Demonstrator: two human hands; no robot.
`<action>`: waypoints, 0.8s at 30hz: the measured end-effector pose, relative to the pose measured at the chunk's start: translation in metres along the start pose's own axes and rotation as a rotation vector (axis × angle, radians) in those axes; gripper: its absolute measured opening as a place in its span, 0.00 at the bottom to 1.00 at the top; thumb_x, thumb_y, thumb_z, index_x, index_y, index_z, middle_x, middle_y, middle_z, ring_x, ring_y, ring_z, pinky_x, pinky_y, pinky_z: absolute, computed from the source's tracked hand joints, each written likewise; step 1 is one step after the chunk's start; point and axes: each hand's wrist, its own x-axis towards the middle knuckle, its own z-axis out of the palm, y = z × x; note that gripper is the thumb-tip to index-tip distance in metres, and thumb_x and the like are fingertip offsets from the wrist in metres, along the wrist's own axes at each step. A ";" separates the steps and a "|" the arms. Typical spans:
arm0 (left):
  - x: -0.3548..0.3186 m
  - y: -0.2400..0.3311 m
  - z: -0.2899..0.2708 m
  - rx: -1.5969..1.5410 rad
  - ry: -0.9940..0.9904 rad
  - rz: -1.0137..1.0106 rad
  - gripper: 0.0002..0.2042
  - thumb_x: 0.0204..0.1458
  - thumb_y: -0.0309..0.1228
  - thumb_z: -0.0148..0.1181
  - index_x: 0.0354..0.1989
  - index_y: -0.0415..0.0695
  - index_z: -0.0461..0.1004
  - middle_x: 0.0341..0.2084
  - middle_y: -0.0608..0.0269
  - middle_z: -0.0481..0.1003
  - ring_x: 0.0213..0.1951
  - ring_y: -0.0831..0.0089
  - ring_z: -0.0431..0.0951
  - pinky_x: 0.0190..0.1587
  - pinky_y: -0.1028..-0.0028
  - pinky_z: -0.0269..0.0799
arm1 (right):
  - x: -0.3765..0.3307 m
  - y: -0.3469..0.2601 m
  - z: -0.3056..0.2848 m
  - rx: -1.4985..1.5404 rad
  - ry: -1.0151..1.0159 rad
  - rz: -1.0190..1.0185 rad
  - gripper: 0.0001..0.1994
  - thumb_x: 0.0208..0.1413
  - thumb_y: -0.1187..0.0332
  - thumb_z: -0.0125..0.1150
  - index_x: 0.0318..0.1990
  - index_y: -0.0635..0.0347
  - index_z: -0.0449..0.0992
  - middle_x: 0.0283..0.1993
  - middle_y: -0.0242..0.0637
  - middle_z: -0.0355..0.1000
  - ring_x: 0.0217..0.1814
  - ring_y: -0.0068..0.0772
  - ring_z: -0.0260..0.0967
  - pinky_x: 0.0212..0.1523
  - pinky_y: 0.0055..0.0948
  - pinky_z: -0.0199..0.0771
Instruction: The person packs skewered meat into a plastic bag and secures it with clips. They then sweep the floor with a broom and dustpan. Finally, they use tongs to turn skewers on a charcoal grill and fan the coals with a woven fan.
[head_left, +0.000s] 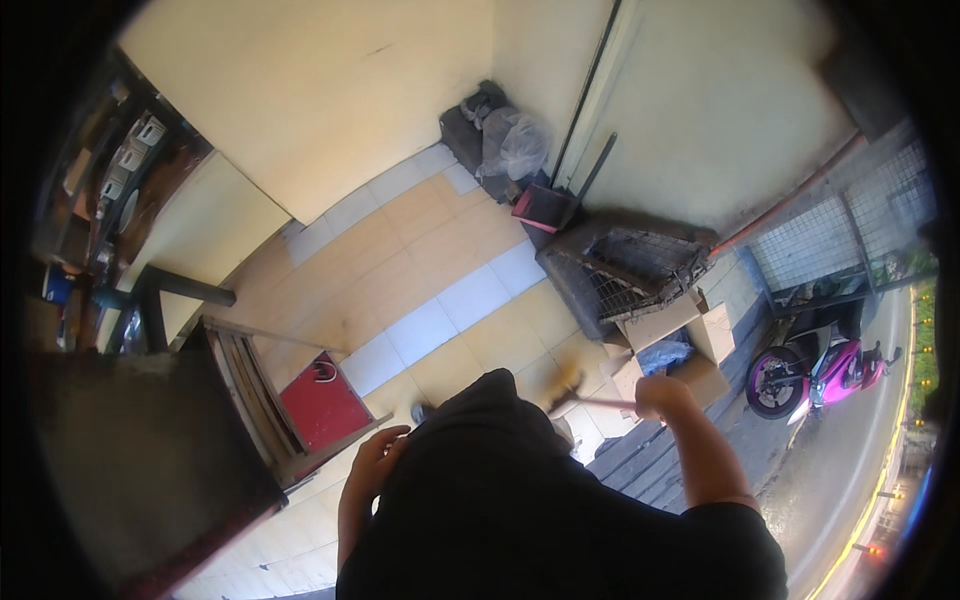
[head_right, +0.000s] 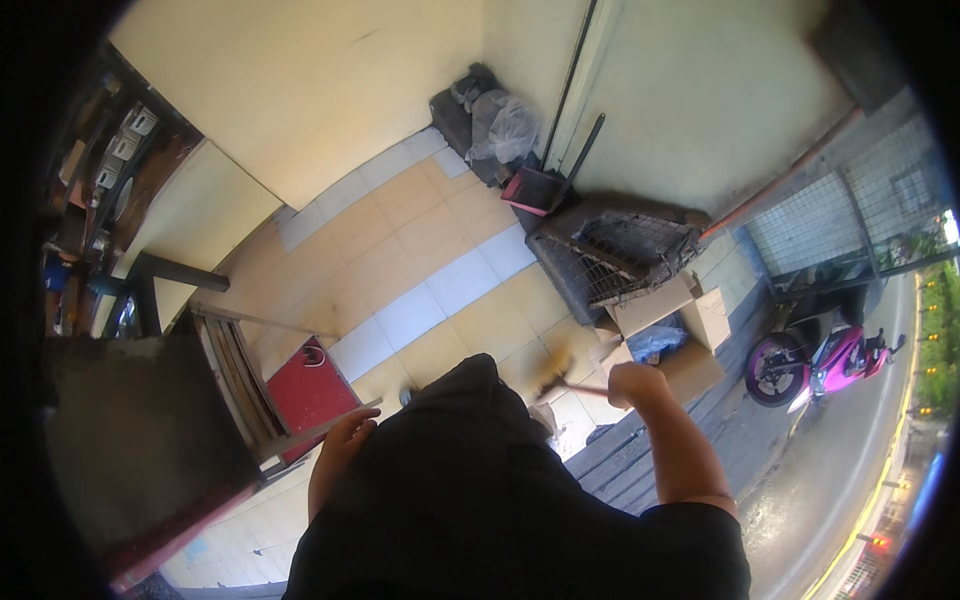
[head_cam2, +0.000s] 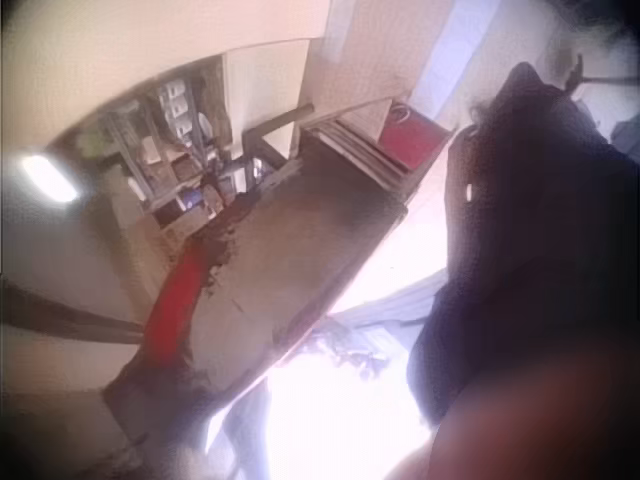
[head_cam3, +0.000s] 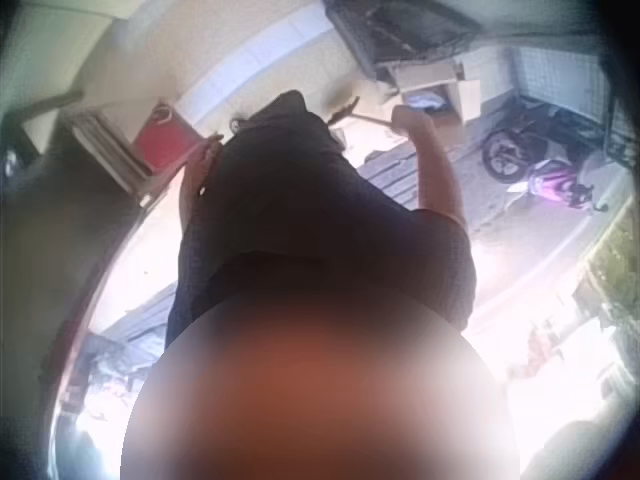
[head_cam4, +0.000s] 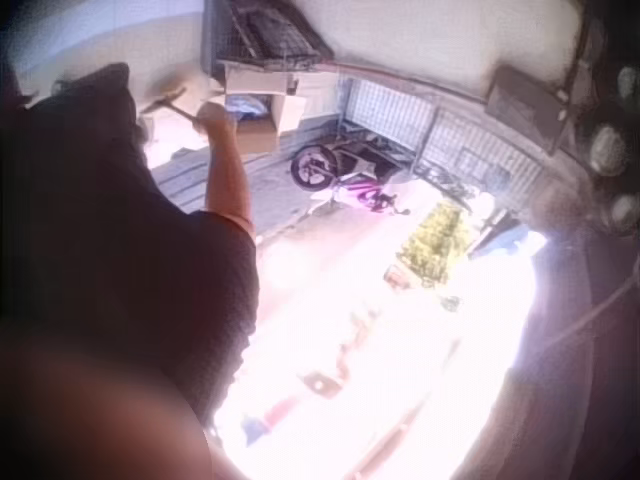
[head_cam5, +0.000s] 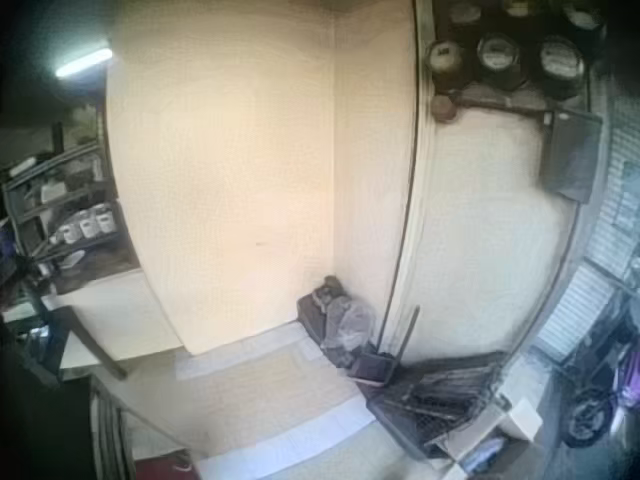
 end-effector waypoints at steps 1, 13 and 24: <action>0.013 0.001 -0.006 -0.044 -0.036 -0.019 0.19 0.67 0.39 0.63 0.60 0.41 0.80 0.51 0.51 0.84 0.53 0.62 0.83 0.58 0.64 0.76 | -0.003 -0.009 -0.019 0.048 0.101 0.016 0.14 0.57 0.68 0.67 0.51 0.56 0.86 0.44 0.41 0.86 0.42 0.44 0.85 0.42 0.41 0.83; 0.221 0.040 -0.140 0.130 -0.007 0.218 0.20 0.65 0.38 0.64 0.59 0.38 0.80 0.47 0.48 0.85 0.48 0.62 0.84 0.54 0.65 0.79 | 0.012 -0.044 -0.193 0.619 0.498 0.034 0.17 0.60 0.64 0.64 0.56 0.43 0.86 0.47 0.48 0.84 0.49 0.53 0.83 0.50 0.46 0.81; 0.342 0.129 -0.152 0.307 -0.111 0.000 0.22 0.64 0.40 0.64 0.60 0.38 0.80 0.54 0.44 0.82 0.55 0.53 0.84 0.58 0.60 0.78 | 0.213 0.157 -0.239 0.499 0.510 0.082 0.16 0.57 0.61 0.72 0.51 0.55 0.86 0.37 0.51 0.84 0.38 0.48 0.85 0.42 0.46 0.83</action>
